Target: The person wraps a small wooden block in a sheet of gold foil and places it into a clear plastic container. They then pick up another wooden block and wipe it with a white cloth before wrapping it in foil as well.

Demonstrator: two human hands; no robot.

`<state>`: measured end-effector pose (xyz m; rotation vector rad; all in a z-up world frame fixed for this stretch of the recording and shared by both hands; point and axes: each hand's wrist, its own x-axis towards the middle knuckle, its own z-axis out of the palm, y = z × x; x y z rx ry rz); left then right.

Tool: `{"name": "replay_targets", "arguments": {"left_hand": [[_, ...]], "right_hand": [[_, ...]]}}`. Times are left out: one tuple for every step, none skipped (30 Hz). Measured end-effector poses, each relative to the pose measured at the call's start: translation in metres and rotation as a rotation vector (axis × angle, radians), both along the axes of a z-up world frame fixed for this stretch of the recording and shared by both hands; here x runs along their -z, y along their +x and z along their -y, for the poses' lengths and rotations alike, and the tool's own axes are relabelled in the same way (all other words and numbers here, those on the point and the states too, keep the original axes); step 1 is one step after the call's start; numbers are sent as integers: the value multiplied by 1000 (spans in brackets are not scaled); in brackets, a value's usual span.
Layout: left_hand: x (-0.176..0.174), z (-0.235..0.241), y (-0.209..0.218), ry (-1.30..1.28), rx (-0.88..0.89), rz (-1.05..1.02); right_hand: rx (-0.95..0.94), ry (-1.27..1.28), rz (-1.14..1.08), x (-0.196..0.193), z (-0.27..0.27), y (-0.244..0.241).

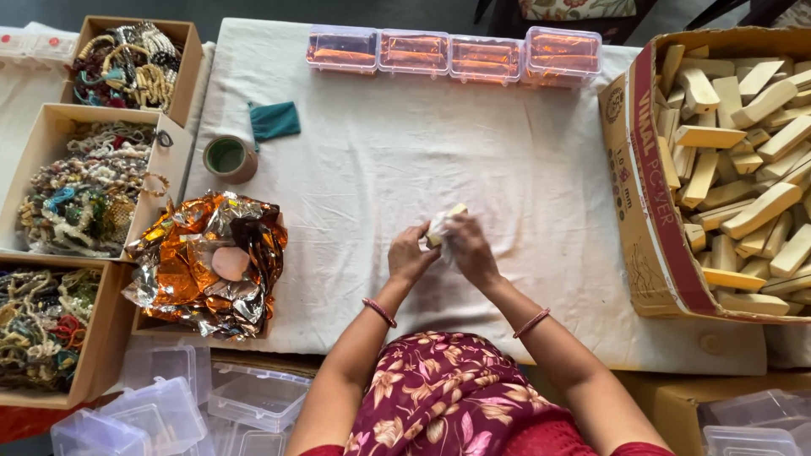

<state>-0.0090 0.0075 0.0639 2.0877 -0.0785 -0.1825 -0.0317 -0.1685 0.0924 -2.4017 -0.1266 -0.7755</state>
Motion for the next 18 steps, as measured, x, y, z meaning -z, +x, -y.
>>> {"name": "replay_targets", "arguments": {"left_hand": [[3,-2,0,118,50,194],[6,-4,2,236,103,391],[8,-6,0,236,104,390],[11,-7,-2,264,134,321],[13,-8,-3,292,163,252],[20,-8,-4,292,163,251],[26,-8,-5,294,148,283],[33,-9,-8,297,137,311],[43,-10,-9,297,140,307],[51,-9,-7,332,127,347],[59,-9,-5,367,115,388],[48,-10,-6,367,110,386],[38,-10,-8,333,118,374],[28,-11,-10,299,129,361],[28,-12,-10,299,126,359],[27,-11,-9,324,138,352],[27,-10,-8,348,150,344],[31,-9,-7,346,146,346]], "right_hand": [[-166,-42,-43,-7,-4,-4],[-330,-85,-81,-14,-7,-6],[-330,-84,-82,-5,-5,-2],[-192,-130,-165,3,-3,2],[-53,-175,-248,12,0,7],[-54,-176,-249,10,-8,5],[-108,-179,-280,9,-17,4],[-161,-179,-316,8,-26,-1],[-159,-177,-321,11,-26,-3],[-235,-274,-197,12,-26,-1],[-310,-370,-72,13,-26,0],[-315,-371,-72,12,-20,5],[-178,-355,-205,11,-15,9],[-37,-335,-338,10,-9,13],[-40,-336,-338,11,-12,9],[-113,-398,-338,11,-13,8],[-187,-460,-337,10,-14,6],[-189,-463,-335,5,-12,3]]}}
